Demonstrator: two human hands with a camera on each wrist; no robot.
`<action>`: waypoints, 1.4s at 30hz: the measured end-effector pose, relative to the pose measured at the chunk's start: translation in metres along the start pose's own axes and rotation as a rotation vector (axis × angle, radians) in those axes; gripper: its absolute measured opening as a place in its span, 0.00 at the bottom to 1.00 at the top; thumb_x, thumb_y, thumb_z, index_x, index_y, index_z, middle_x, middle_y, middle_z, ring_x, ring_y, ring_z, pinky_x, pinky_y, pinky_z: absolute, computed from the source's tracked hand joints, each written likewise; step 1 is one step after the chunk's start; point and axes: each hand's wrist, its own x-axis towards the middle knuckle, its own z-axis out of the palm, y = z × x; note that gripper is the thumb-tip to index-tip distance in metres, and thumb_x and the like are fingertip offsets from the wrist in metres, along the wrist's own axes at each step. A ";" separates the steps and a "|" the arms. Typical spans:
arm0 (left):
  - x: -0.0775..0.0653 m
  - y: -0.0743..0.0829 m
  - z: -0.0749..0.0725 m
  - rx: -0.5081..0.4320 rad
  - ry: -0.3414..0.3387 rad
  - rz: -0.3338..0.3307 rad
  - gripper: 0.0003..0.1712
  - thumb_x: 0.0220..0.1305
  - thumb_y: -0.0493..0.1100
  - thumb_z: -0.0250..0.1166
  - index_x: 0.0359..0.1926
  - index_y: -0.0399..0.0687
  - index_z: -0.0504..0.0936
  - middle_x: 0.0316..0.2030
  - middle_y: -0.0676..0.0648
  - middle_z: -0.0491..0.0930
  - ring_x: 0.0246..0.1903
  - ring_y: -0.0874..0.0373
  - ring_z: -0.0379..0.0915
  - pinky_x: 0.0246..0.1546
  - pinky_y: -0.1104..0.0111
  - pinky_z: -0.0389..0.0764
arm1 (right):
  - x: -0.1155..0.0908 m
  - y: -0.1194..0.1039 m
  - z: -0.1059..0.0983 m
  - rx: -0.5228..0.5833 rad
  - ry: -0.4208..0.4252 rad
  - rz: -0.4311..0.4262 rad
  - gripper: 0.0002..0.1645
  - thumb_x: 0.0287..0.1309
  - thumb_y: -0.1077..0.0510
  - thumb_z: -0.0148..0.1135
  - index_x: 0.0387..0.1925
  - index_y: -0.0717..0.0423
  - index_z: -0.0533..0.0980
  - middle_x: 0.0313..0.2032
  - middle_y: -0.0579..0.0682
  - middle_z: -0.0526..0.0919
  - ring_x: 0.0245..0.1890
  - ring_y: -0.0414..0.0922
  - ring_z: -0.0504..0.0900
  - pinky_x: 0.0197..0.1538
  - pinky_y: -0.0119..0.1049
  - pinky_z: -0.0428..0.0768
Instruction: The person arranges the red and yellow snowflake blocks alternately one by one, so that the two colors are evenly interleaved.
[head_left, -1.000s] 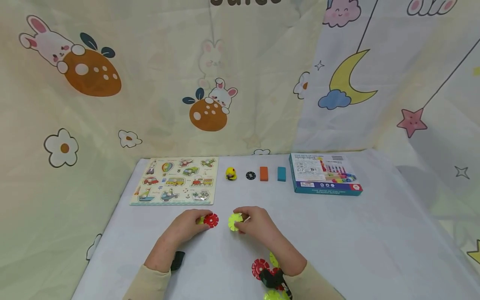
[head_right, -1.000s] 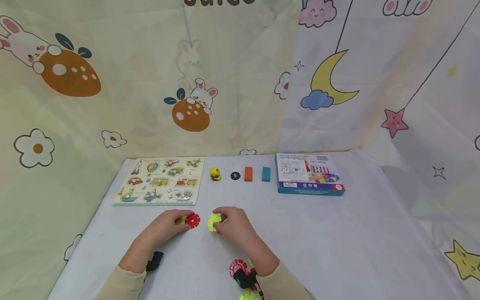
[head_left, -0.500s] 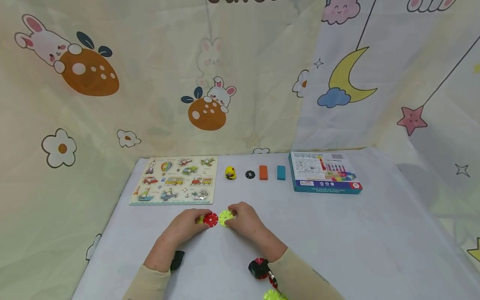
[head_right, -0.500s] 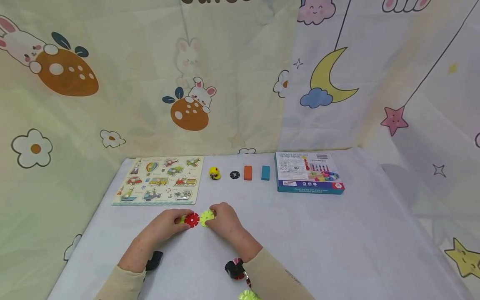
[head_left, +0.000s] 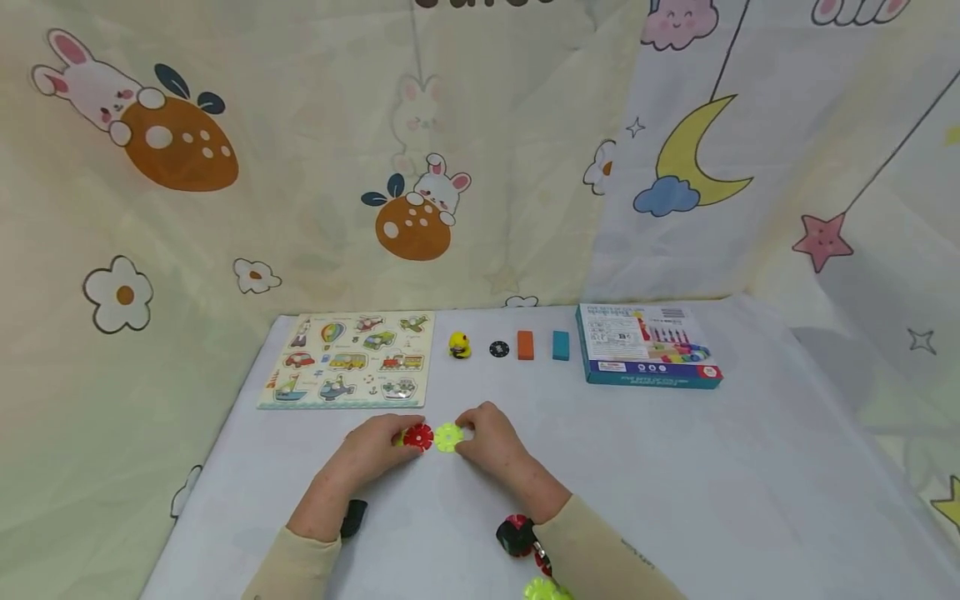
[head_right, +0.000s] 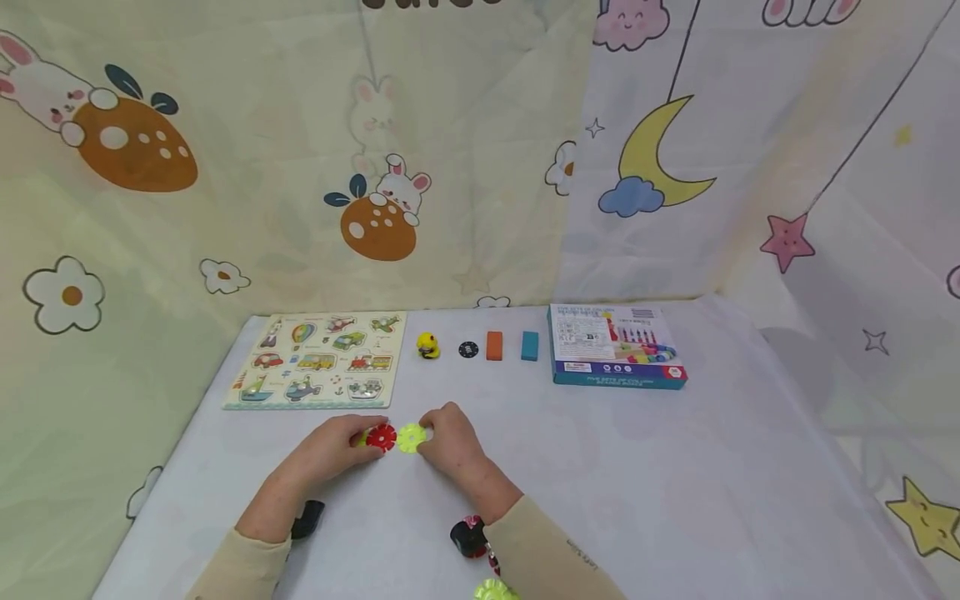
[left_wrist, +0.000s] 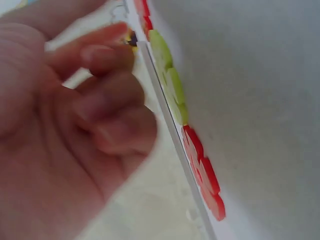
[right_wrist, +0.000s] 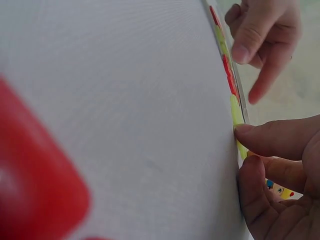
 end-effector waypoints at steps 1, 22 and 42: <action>0.001 0.003 0.000 0.005 -0.001 0.011 0.27 0.54 0.50 0.70 0.57 0.59 0.78 0.51 0.56 0.77 0.49 0.57 0.70 0.50 0.56 0.72 | 0.000 0.000 0.000 -0.003 0.000 -0.002 0.22 0.48 0.56 0.72 0.47 0.54 0.81 0.35 0.45 0.71 0.36 0.42 0.69 0.39 0.33 0.75; 0.021 0.035 0.015 0.070 -0.084 0.049 0.26 0.54 0.50 0.70 0.55 0.54 0.80 0.46 0.53 0.79 0.41 0.58 0.70 0.46 0.59 0.74 | -0.032 0.016 -0.032 0.091 -0.081 -0.057 0.19 0.53 0.52 0.69 0.47 0.50 0.79 0.34 0.44 0.73 0.33 0.43 0.71 0.34 0.34 0.74; 0.019 0.032 0.015 0.052 -0.076 0.048 0.26 0.54 0.50 0.71 0.55 0.54 0.80 0.43 0.55 0.78 0.37 0.58 0.67 0.40 0.63 0.72 | -0.117 0.049 -0.042 -0.143 -0.231 -0.063 0.20 0.39 0.41 0.75 0.33 0.43 0.78 0.27 0.37 0.69 0.26 0.36 0.68 0.32 0.31 0.72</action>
